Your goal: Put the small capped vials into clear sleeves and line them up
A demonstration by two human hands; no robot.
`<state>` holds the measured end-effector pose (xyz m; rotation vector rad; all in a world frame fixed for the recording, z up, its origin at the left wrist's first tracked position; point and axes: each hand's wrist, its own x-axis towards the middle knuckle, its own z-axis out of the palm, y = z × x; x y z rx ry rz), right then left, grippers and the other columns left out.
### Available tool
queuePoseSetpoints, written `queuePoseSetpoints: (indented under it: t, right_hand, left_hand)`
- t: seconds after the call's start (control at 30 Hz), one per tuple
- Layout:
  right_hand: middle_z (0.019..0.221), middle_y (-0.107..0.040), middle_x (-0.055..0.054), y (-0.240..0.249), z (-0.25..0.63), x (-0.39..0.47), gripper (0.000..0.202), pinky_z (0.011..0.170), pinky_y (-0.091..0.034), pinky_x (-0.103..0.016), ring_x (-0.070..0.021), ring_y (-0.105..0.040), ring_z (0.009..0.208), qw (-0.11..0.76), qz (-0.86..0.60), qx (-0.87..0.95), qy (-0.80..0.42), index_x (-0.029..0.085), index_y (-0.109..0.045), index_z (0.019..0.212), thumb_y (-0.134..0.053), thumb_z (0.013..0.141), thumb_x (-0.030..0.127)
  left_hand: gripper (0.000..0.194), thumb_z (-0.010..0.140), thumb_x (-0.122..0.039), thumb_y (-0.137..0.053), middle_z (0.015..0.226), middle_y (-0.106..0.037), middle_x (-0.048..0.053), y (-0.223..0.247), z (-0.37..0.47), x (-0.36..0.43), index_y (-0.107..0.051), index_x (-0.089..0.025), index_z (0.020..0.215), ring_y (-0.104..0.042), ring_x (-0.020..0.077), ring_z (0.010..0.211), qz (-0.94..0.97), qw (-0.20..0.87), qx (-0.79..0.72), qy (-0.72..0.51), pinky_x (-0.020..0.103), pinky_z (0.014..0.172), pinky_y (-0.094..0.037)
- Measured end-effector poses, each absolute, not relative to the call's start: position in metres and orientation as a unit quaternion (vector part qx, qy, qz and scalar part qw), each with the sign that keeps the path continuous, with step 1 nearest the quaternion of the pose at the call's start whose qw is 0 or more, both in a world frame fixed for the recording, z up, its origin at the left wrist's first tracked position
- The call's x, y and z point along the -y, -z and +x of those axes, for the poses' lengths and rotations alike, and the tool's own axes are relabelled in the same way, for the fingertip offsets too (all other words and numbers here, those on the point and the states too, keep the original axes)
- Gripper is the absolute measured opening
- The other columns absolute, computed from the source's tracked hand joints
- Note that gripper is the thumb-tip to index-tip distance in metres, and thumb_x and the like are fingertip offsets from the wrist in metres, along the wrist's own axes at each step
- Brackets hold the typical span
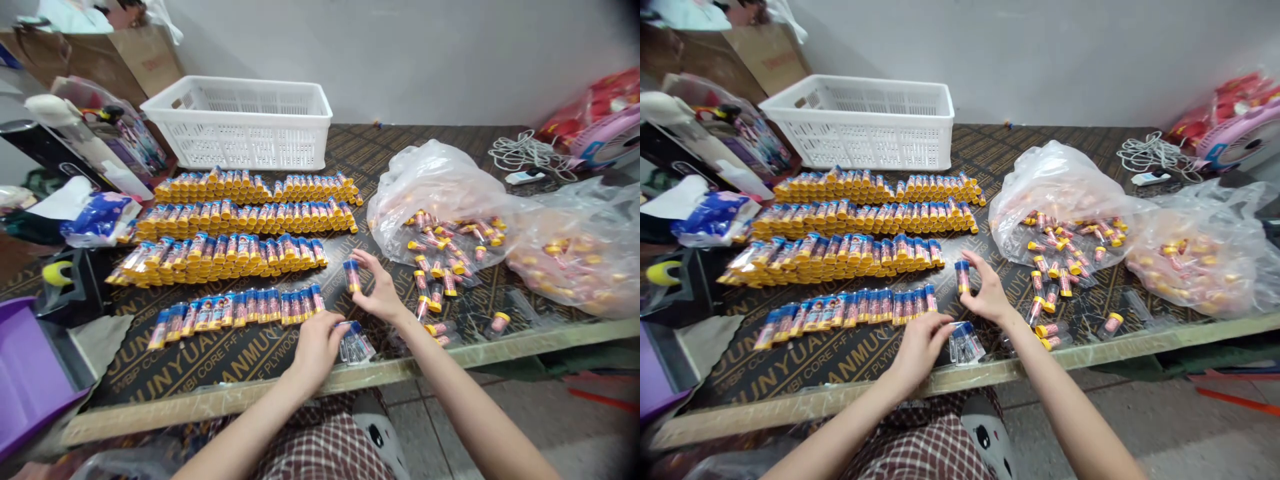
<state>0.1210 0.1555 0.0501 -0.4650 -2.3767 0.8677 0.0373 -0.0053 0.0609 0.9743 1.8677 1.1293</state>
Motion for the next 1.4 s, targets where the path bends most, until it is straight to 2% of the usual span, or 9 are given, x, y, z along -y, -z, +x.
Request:
queuePoseSetpoints:
  t: [0.1,0.2,0.37,0.57,0.77,1.0,1.2,1.3,1.4]
  right_hand:
    - [0.126,-0.056,-0.010,-0.038,0.084,-0.197,0.079,0.101,-0.040,-0.041,-0.0253,-0.054,0.113,0.247,-0.175,0.908,-0.290,0.019,-0.038,0.134,-0.057,0.058,0.012]
    - [0.122,-0.059,-0.010,-0.026,0.055,-0.218,0.078,0.095,-0.041,-0.044,-0.0275,-0.056,0.107,0.221,-0.176,0.922,-0.264,0.020,-0.042,0.133,-0.058,0.057,0.013]
    - [0.115,-0.063,-0.011,-0.019,0.037,-0.219,0.079,0.090,-0.042,-0.044,-0.0276,-0.056,0.101,0.180,-0.178,0.941,-0.225,0.017,-0.040,0.135,-0.060,0.058,0.016]
    - [0.137,-0.048,-0.005,-0.045,0.064,-0.208,0.083,0.096,-0.038,-0.037,-0.0240,-0.047,0.117,0.155,-0.223,0.950,-0.152,0.026,-0.033,0.140,-0.062,0.063,0.020]
    - [0.102,-0.062,-0.020,-0.066,0.161,-0.220,0.032,0.089,-0.037,-0.046,-0.0321,-0.052,0.102,0.169,-0.465,0.868,-0.044,0.011,-0.056,0.110,-0.049,0.081,0.021]
    - [0.077,-0.064,-0.010,-0.055,0.206,-0.227,0.037,0.073,-0.043,-0.038,-0.0270,-0.060,0.078,0.137,-0.528,0.835,-0.069,0.015,-0.056,0.111,-0.059,0.074,0.015]
    - [0.081,-0.062,-0.001,-0.075,0.200,-0.185,0.049,0.065,-0.049,-0.028,-0.0136,-0.058,0.061,0.267,-0.460,0.817,-0.221,0.018,-0.045,0.128,-0.054,0.080,0.021]
    - [0.085,-0.064,-0.002,-0.083,0.196,-0.142,0.029,0.064,-0.052,-0.028,-0.0150,-0.062,0.069,0.342,-0.396,0.758,-0.390,0.019,-0.059,0.109,-0.057,0.082,0.030]
    - [0.099,-0.066,-0.006,-0.086,0.191,-0.102,0.018,0.076,-0.054,-0.031,-0.0192,-0.064,0.090,0.385,-0.373,0.725,-0.432,0.021,-0.065,0.096,-0.062,0.081,0.030]
  left_hand:
    - [0.027,0.084,-0.021,-0.057,0.109,-0.063,0.012,-0.057,0.047,0.001,-0.062,-0.014,0.110,-0.065,0.0247,0.088,0.515,0.269,-0.790,-0.197,0.035,0.077,-0.051]
    - [0.024,0.085,-0.023,-0.057,0.107,-0.061,0.012,-0.053,0.052,-0.004,-0.061,-0.012,0.105,-0.065,0.0241,0.086,0.552,0.232,-0.796,-0.087,0.034,0.072,-0.051]
    - [0.009,0.087,-0.021,-0.054,0.098,-0.062,0.005,-0.048,0.048,-0.005,-0.061,-0.017,0.092,-0.063,0.0186,0.087,0.558,0.220,-0.792,-0.115,0.028,0.074,-0.048]
    - [0.015,0.090,-0.017,-0.046,0.092,-0.063,0.005,-0.050,0.047,-0.003,-0.060,-0.017,0.084,-0.061,0.0166,0.080,0.551,0.231,-0.790,-0.138,0.027,0.070,-0.044]
    - [0.018,0.089,-0.016,-0.044,0.086,-0.062,0.005,-0.046,0.048,0.000,-0.060,-0.018,0.081,-0.061,0.0178,0.078,0.579,0.206,-0.774,-0.152,0.028,0.068,-0.042]
    - [0.009,0.079,-0.012,-0.056,0.080,-0.058,0.002,-0.042,0.048,0.001,-0.057,-0.019,0.072,-0.056,0.0155,0.071,0.540,0.193,-0.774,-0.267,0.026,0.065,-0.039]
    - [0.014,0.069,-0.018,-0.061,0.057,-0.053,-0.003,-0.045,0.040,0.000,-0.050,-0.018,0.060,-0.051,0.0111,0.055,0.343,0.369,-0.711,-0.490,0.023,0.056,-0.039]
    - [0.022,0.063,-0.022,-0.067,0.052,-0.053,-0.006,-0.053,0.031,0.000,-0.044,-0.019,0.064,-0.052,0.0099,0.049,0.186,0.458,-0.625,-0.604,0.023,0.055,-0.044]
    - [0.039,0.050,-0.016,-0.076,0.057,-0.061,-0.006,-0.063,0.020,0.001,-0.051,-0.018,0.080,-0.056,0.0098,0.049,0.063,0.497,-0.556,-0.663,0.025,0.057,-0.050]
